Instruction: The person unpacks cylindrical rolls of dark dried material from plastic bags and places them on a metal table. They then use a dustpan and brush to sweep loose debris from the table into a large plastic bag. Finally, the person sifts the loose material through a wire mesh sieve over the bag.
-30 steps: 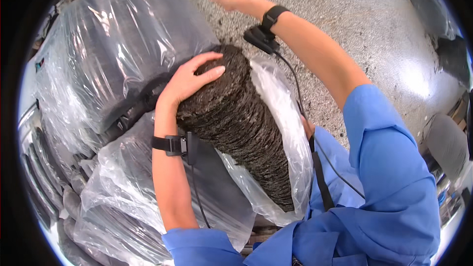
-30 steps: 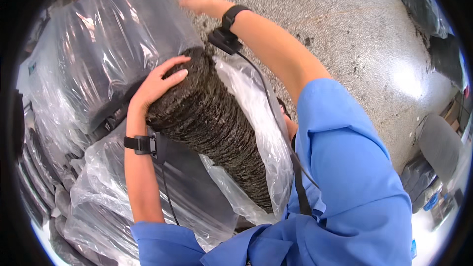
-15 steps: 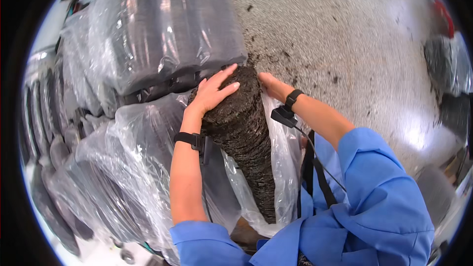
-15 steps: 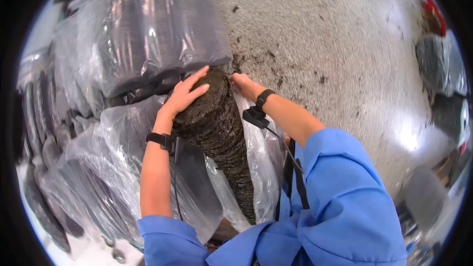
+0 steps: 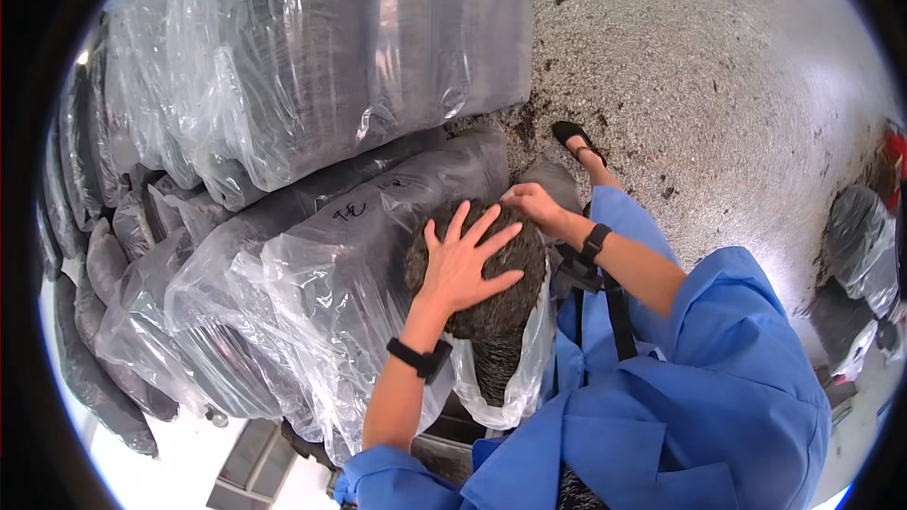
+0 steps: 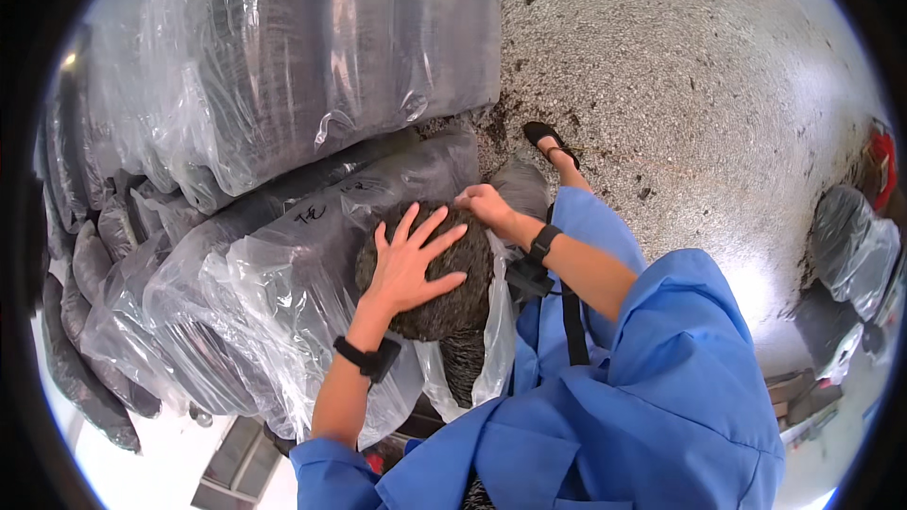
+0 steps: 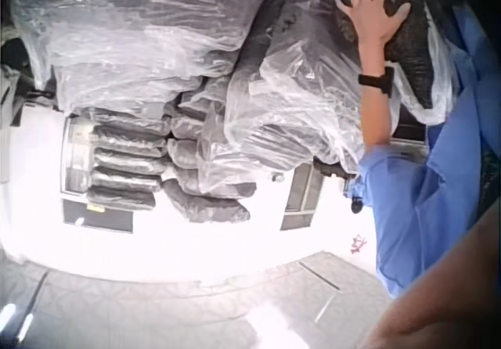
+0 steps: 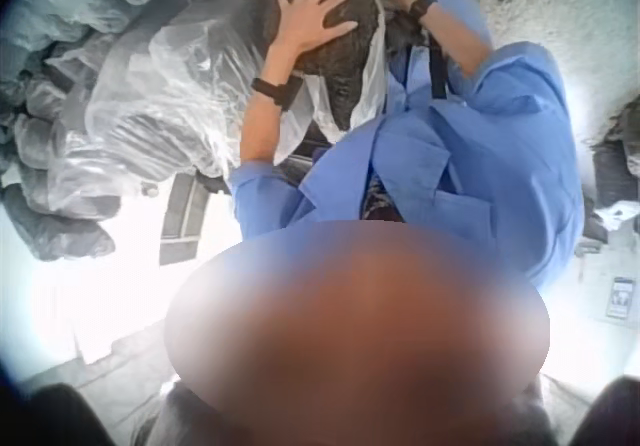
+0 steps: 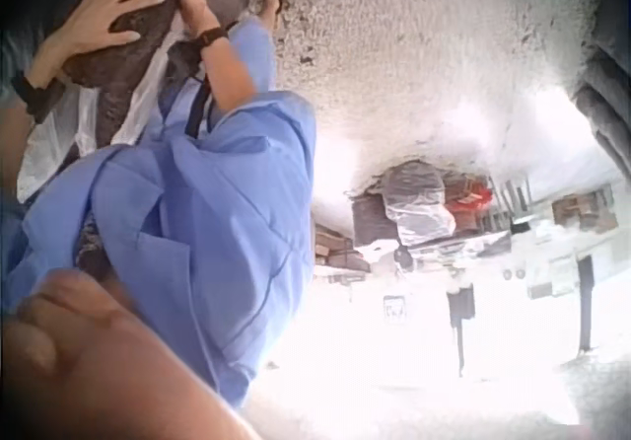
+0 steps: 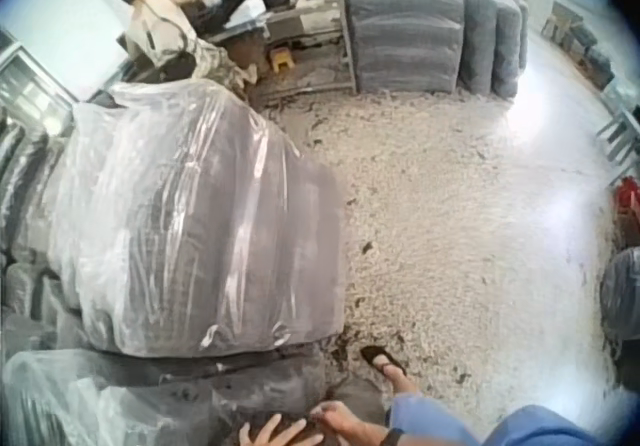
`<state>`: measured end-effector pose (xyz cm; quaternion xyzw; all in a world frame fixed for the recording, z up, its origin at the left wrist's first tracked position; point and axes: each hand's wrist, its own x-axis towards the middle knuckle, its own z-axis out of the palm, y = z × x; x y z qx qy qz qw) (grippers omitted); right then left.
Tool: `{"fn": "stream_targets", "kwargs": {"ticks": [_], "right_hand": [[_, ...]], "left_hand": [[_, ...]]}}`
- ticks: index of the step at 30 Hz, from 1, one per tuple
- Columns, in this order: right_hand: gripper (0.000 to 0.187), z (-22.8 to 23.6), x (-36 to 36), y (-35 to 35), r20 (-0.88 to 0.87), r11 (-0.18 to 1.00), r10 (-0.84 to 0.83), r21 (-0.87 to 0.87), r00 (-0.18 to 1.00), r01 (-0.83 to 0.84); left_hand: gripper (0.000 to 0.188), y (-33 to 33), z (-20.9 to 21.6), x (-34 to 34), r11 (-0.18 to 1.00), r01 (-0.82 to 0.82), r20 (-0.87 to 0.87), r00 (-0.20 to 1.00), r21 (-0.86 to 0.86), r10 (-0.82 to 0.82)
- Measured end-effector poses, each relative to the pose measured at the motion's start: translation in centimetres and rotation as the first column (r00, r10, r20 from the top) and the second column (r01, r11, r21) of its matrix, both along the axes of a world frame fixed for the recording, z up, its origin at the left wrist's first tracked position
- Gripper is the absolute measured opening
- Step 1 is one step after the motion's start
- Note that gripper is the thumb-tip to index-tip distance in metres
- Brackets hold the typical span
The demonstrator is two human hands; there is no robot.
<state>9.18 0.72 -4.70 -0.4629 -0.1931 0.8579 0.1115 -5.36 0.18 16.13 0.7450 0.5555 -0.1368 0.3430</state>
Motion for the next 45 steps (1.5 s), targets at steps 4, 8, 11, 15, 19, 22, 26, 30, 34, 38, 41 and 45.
{"fn": "stream_targets", "kwargs": {"ticks": [4,8,11,15,19,22,26,30,34,38,41,45], "right_hand": [[0.017,7.9,-2.0,3.3,0.050,0.961,0.190,0.198,0.981,-0.196],[0.017,13.1,-3.3,3.3,0.025,0.706,0.183,0.693,0.983,-0.149],[0.018,18.2,-3.9,2.8,-0.004,0.615,0.423,0.736,0.906,-0.284],[0.011,25.4,-3.7,1.3,-0.139,0.564,0.494,0.803,0.858,-0.194],[0.014,28.6,-5.3,0.5,-0.299,0.639,0.504,0.761,0.810,-0.117],[0.015,30.0,-5.9,-0.4,-0.358,0.632,0.531,0.771,0.768,-0.077],[0.013,27.8,-6.8,-1.4,-0.360,0.530,0.591,0.848,0.722,-0.011],[0.020,21.8,-7.4,1.5,-0.396,0.365,0.461,0.900,0.794,0.236],[0.018,15.9,-8.8,-0.3,-0.319,0.198,0.540,0.948,0.779,0.250],[0.012,16.1,-9.2,-3.2,-0.437,0.387,0.537,0.888,0.722,0.250],[0.012,16.1,-8.7,-3.1,-0.418,0.527,0.414,0.835,0.809,0.161],[0.010,18.1,-6.9,-2.6,-0.355,0.754,0.301,0.656,0.885,0.006]], "left_hand": [[0.059,-0.6,2.2,-1.6,0.994,-0.069,-0.012,0.998,-0.086,0.068],[0.059,-2.2,4.8,-2.1,0.979,-0.131,-0.075,0.990,-0.157,0.121],[0.061,-3.8,4.9,-2.1,0.963,-0.066,-0.137,0.990,-0.260,0.031],[0.058,-2.7,4.2,0.0,0.961,-0.070,-0.139,0.990,-0.266,0.034],[0.055,-2.1,1.3,1.4,0.960,-0.133,-0.087,0.990,-0.248,0.115],[0.053,-2.9,-3.1,0.3,0.955,-0.170,-0.083,0.985,-0.241,0.154],[0.050,-4.1,-8.1,-0.5,0.921,-0.198,-0.103,0.979,-0.334,0.173],[0.055,-4.5,-9.2,-1.0,0.910,-0.162,-0.152,0.982,-0.381,0.112],[0.064,-6.1,-8.6,-1.3,0.932,-0.163,-0.103,0.985,-0.323,0.136],[0.073,-7.8,-7.0,-2.7,0.951,-0.141,-0.025,0.990,-0.275,0.140],[0.061,-8.1,-6.3,-2.8,0.963,-0.129,-0.064,0.991,-0.235,0.117],[0.057,-10.6,-4.2,-3.3,0.961,-0.224,0.063,0.970,-0.164,0.237]]}}
